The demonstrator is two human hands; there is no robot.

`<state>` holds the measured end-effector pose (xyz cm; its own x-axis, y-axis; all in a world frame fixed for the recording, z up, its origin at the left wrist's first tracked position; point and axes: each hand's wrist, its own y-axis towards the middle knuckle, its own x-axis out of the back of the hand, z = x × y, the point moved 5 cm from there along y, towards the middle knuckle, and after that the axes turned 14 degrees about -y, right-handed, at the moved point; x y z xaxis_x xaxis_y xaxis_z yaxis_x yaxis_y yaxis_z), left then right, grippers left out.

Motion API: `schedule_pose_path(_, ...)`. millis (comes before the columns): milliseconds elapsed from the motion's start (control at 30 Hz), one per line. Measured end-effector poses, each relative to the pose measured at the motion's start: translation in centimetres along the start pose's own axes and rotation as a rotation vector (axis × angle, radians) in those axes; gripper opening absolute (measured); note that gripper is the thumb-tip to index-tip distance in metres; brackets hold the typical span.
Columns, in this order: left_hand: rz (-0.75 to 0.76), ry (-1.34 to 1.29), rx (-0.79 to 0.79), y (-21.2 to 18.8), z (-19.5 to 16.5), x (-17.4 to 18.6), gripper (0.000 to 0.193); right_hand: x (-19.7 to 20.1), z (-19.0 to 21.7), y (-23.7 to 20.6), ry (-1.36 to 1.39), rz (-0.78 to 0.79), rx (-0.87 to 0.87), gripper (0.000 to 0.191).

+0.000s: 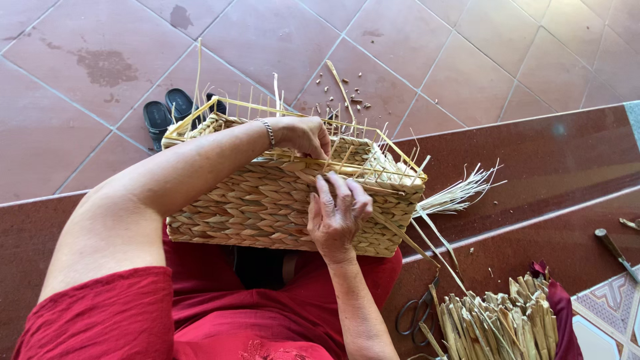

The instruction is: The person sits on a tiled floor and weaves a rectangular basket using dried palm leaves. They interlace the leaves through the basket's frame, trim excess material with scissors, and continue weaving the sides.

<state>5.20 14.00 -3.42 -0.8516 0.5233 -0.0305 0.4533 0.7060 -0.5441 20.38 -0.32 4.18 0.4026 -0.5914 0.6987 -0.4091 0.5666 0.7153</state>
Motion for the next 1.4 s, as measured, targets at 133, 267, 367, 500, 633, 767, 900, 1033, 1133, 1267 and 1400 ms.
schedule_pose_path(133, 0.065, -0.049, -0.092, 0.0, 0.1, -0.5, 0.017, 0.3, -0.6, -0.1, -0.002, 0.071, 0.001, 0.033)
schedule_pose_path(267, 0.075, -0.023, -0.068, -0.1, 0.0, -1.0, 0.023, 0.1, -0.4, -0.8, 0.071, 0.081, -0.016, 0.032)
schedule_pose_path(367, 0.069, -0.055, -0.12, -0.7, -0.7, -0.8, 0.022, -0.4, -0.5, -1.3, 0.118, 0.071, -0.037, 0.03)
schedule_pose_path(500, 0.07, 0.077, -0.102, -1.1, -0.8, -1.5, 0.051, -1.6, -1.4, -1.9, 0.105, 0.073, -0.057, 0.023)
schedule_pose_path(633, 0.07, 0.057, -0.09, -1.2, -0.6, -2.8, 0.062, -2.9, -3.3, -1.8, 0.227, 0.032, -0.167, 0.023)
schedule_pose_path(767, -0.047, 0.279, -0.184, -1.7, -1.5, -2.4, 0.037, -3.4, -4.7, -1.8, 0.341, 0.111, -0.285, 0.029)
schedule_pose_path(900, -0.234, 0.458, -0.336, -3.3, -2.4, -1.6, 0.024, -3.4, -5.0, -1.1, 0.345, 0.142, -0.254, 0.033)
schedule_pose_path(1033, -0.433, 1.03, -0.563, -5.7, -2.3, -3.2, 0.008, -3.8, -4.9, 0.4, 0.257, 0.105, -0.137, 0.034)
schedule_pose_path(1133, -0.524, 1.112, -0.831, -8.1, -2.1, -4.5, 0.004, -4.2, -4.5, 1.9, 0.08, 0.125, -0.027, 0.034)
schedule_pose_path(1267, -0.601, 0.742, -0.956, -11.7, -1.8, -4.5, 0.03, -3.7, -3.7, 4.5, 0.074, 0.171, 0.057, 0.018)
schedule_pose_path(1400, -0.66, 0.707, -0.997, -14.8, -3.0, -4.5, 0.059, -1.0, -3.3, 7.2, 0.103, 0.086, 0.153, 0.008)
